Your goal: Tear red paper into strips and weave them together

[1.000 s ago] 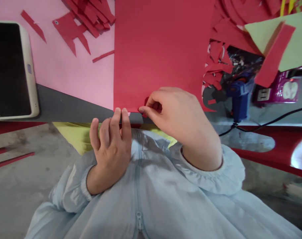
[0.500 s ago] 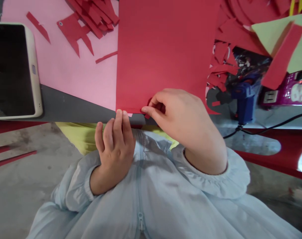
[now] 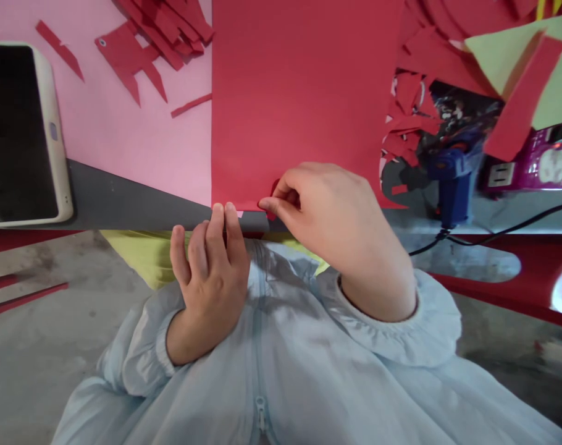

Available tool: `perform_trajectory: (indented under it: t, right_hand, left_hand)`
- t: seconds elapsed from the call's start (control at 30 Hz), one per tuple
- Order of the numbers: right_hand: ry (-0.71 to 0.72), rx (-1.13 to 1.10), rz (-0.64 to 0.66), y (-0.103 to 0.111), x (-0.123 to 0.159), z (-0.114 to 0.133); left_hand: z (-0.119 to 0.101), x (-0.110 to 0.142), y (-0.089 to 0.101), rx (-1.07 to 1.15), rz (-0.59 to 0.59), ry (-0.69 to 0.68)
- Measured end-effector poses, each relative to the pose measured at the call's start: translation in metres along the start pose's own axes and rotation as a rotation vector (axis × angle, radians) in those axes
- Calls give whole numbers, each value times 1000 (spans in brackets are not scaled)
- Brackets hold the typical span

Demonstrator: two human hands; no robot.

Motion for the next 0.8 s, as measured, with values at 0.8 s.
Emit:
perform_trajectory:
  t: [0.8]
  right_hand:
    - [-18, 49, 8, -4, -1, -1]
  left_hand:
    - [2, 1, 1, 49, 30, 14]
Point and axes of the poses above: each hand's wrist, its own x-axis away from the middle knuckle, its own y-axis out of the back of the hand, z = x × y, the point moved 9 cm from there along -x, towards the middle knuckle, and after that the axes turned 11 degrees about -x, right-handed, at the moved point
